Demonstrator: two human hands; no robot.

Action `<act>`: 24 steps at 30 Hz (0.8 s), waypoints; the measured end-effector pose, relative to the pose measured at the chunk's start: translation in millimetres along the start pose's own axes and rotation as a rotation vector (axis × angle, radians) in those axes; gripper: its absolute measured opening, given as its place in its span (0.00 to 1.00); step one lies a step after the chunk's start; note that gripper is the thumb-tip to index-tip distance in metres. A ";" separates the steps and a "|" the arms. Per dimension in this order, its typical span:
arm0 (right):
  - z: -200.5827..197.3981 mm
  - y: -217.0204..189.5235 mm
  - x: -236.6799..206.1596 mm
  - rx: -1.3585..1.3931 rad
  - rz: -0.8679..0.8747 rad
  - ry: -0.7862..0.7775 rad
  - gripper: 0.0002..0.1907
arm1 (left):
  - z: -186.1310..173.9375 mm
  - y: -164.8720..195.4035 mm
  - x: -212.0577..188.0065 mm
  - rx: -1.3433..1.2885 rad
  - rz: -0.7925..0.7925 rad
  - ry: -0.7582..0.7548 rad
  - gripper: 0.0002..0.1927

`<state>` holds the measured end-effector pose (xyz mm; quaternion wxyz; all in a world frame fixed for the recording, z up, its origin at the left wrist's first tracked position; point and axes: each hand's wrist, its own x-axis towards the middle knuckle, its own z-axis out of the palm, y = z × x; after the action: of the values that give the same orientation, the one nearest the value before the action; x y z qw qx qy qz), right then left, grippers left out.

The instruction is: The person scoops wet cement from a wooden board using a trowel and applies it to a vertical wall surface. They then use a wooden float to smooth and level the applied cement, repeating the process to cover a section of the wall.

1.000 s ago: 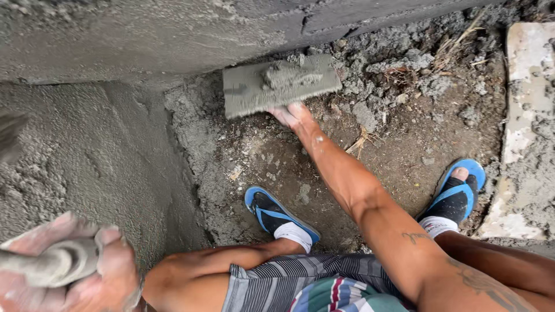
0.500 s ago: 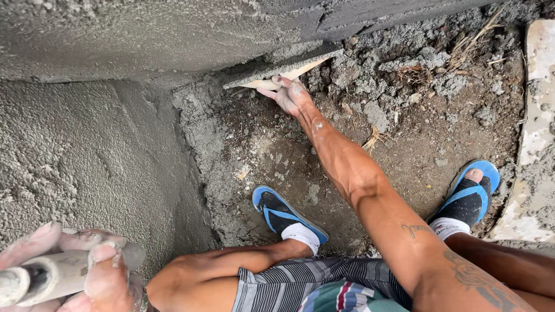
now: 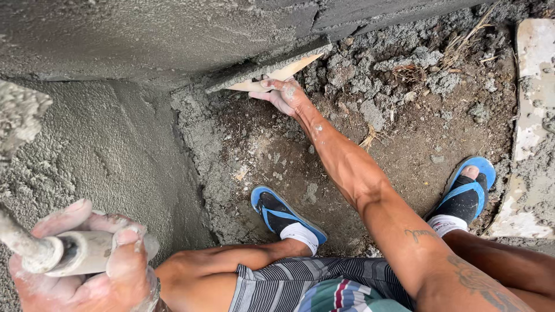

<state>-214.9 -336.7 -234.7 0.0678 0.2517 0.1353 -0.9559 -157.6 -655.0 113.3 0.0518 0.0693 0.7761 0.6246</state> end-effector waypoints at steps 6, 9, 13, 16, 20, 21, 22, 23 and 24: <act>12.3 0.0 -9.3 0.008 -0.025 -0.043 0.07 | 30.6 18.7 11.1 0.403 -0.011 0.065 0.24; 12.3 2.5 -9.8 0.025 -0.064 -0.057 0.08 | 39.7 22.3 15.7 0.326 0.004 0.093 0.25; 11.5 4.6 -10.0 0.019 -0.075 -0.068 0.10 | 39.7 21.2 12.4 0.362 0.010 0.071 0.23; 12.9 5.4 -13.1 -0.004 -0.078 -0.080 0.12 | 39.5 20.9 10.4 0.425 0.057 0.062 0.22; 19.4 5.9 -17.6 -0.034 -0.097 -0.105 0.14 | 43.0 26.3 11.3 0.441 0.077 0.032 0.20; 21.1 6.2 -18.5 -0.044 -0.109 -0.112 0.15 | 44.8 27.2 11.4 0.426 0.082 0.037 0.20; 22.8 6.6 -19.1 -0.040 -0.101 -0.104 0.16 | 47.7 26.5 11.6 0.393 0.095 0.057 0.20; 24.2 7.1 -19.4 -0.035 -0.093 -0.097 0.16 | 48.2 27.9 11.0 0.406 0.105 0.058 0.21; 25.6 7.6 -19.2 -0.030 -0.087 -0.089 0.17 | 49.2 28.0 11.0 0.419 0.116 0.060 0.21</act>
<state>-208.7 -350.3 -205.3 0.0360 0.2017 0.1574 -0.9660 -159.0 -599.9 130.2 -0.0228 0.1043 0.8849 0.4534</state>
